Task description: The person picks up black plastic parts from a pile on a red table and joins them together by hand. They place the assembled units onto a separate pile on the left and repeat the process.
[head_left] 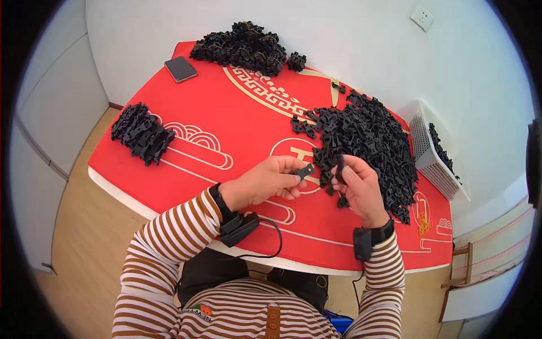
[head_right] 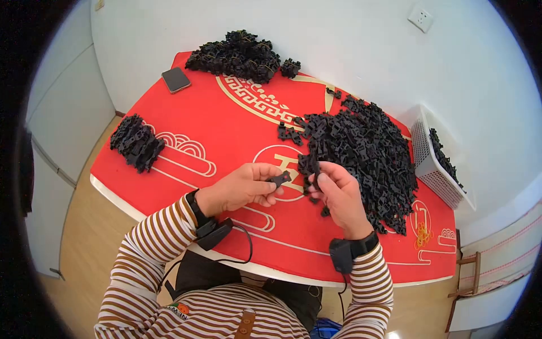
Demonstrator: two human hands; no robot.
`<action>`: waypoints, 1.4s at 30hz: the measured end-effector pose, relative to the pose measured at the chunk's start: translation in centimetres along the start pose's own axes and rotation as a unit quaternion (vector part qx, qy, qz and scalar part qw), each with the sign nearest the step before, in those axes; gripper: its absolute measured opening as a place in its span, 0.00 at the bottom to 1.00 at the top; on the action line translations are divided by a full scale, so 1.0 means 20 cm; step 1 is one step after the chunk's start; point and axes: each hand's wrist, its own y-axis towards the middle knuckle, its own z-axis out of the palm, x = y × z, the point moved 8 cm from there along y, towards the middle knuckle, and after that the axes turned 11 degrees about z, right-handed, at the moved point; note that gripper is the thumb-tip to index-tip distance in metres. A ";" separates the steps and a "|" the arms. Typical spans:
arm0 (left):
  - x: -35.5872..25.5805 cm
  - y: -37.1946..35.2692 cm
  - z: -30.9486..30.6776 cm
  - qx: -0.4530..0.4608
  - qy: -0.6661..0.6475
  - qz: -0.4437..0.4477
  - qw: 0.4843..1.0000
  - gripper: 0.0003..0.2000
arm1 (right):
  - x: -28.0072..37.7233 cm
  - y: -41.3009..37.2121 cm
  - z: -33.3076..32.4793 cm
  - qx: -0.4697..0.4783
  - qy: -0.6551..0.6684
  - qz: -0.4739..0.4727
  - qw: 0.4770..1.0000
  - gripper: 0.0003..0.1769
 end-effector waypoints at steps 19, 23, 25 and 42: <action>0.03 -0.03 0.07 0.007 0.036 -0.043 0.998 0.09 | -0.11 -0.09 -0.02 0.059 0.050 -0.102 0.992 0.04; 0.02 -0.04 0.10 0.036 0.045 -0.045 0.997 0.10 | -0.03 -0.17 0.02 0.025 -0.146 -0.224 0.963 0.07; 0.02 -0.05 0.12 0.046 0.043 -0.045 0.997 0.10 | 0.00 -0.19 0.06 0.018 -0.207 -0.272 0.940 0.09; -0.02 -0.04 0.13 0.055 0.112 0.009 0.992 0.09 | 0.08 -0.24 0.08 -0.028 -0.310 -0.338 0.888 0.09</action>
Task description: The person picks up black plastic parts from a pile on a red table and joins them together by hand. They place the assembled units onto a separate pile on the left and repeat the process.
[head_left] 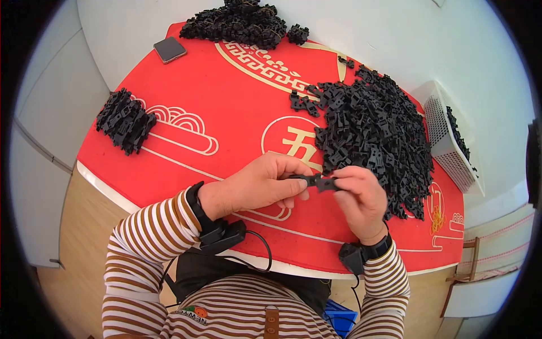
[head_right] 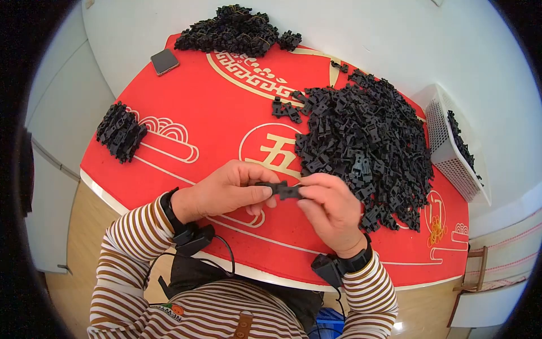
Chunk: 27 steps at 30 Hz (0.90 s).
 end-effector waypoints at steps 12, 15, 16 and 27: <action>-0.01 0.00 0.00 -0.009 0.022 0.015 1.000 0.08 | -0.11 -0.03 0.03 0.007 0.172 0.160 0.972 0.08; -0.01 -0.01 0.00 0.008 0.035 0.002 0.999 0.10 | -0.12 -0.03 0.05 0.024 0.177 0.174 0.968 0.08; 0.00 -0.01 0.00 0.010 0.036 0.001 0.999 0.10 | -0.12 -0.03 0.05 0.026 0.173 0.175 0.969 0.08; -0.06 -0.02 0.01 -0.002 0.125 0.133 0.983 0.10 | 0.07 -0.02 0.01 -0.004 -0.046 -0.043 0.998 0.13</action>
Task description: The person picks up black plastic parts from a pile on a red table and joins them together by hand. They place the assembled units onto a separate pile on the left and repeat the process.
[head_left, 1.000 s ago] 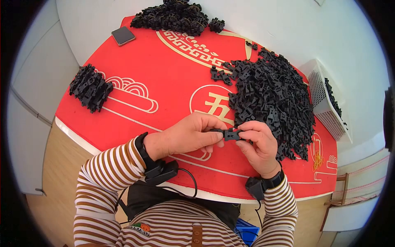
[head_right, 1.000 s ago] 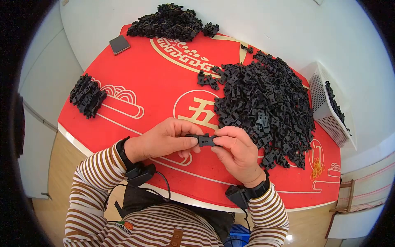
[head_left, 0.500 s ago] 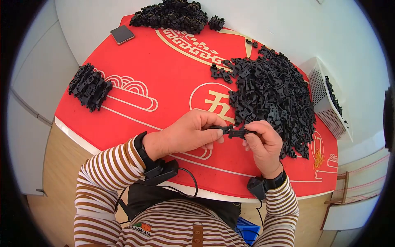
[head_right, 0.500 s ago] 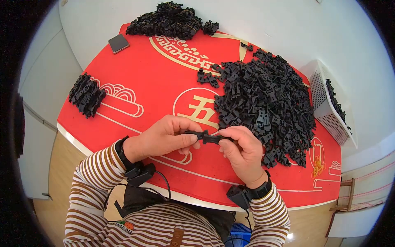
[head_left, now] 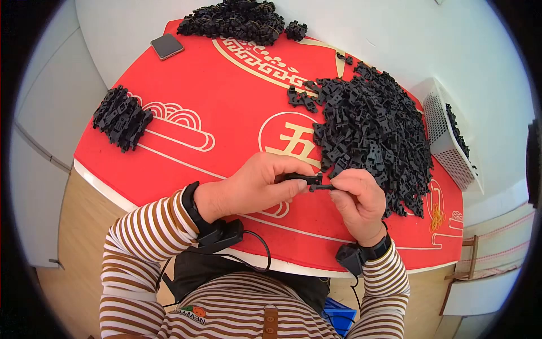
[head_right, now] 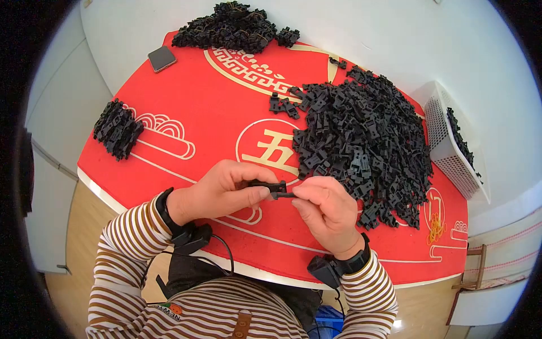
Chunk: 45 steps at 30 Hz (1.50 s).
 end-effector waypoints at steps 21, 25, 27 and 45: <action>-0.13 -0.01 0.03 0.044 0.134 0.091 0.986 0.10 | 0.04 -0.01 0.00 -0.011 -0.002 -0.006 1.000 0.13; -0.05 -0.02 0.03 0.038 0.050 0.011 0.998 0.10 | 0.03 0.00 0.01 -0.008 -0.008 -0.004 1.000 0.13; -0.02 -0.02 0.02 0.038 0.041 0.005 0.998 0.10 | 0.02 0.00 0.02 -0.004 -0.001 0.009 1.000 0.13; 0.08 -0.01 0.07 0.024 -0.137 -0.081 0.987 0.05 | -0.07 0.00 0.10 0.064 0.079 0.115 0.988 0.10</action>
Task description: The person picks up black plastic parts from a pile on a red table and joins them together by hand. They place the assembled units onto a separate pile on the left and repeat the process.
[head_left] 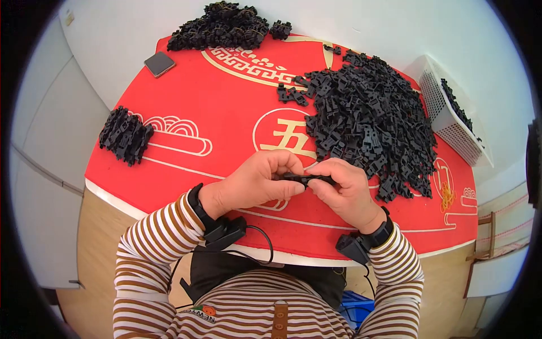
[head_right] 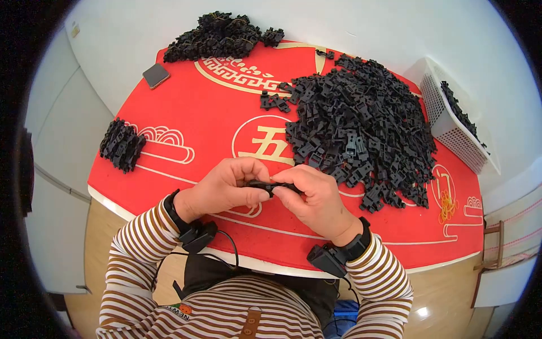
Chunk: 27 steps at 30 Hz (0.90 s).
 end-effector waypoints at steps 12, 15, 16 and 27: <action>-0.05 0.01 -0.01 -0.012 0.153 0.036 0.987 0.05 | -0.02 0.00 0.00 -0.053 0.021 -0.025 0.998 0.09; -0.05 0.02 -0.02 -0.026 0.182 0.049 0.982 0.04 | -0.04 0.01 0.01 -0.061 -0.011 -0.056 0.997 0.08; -0.04 0.02 -0.03 -0.043 0.160 0.032 0.986 0.04 | -0.11 0.03 0.03 -0.021 0.060 0.017 0.998 0.08; -0.01 0.03 -0.06 -0.078 0.173 0.005 0.982 0.04 | -0.28 0.05 0.08 0.036 0.209 0.117 0.970 0.11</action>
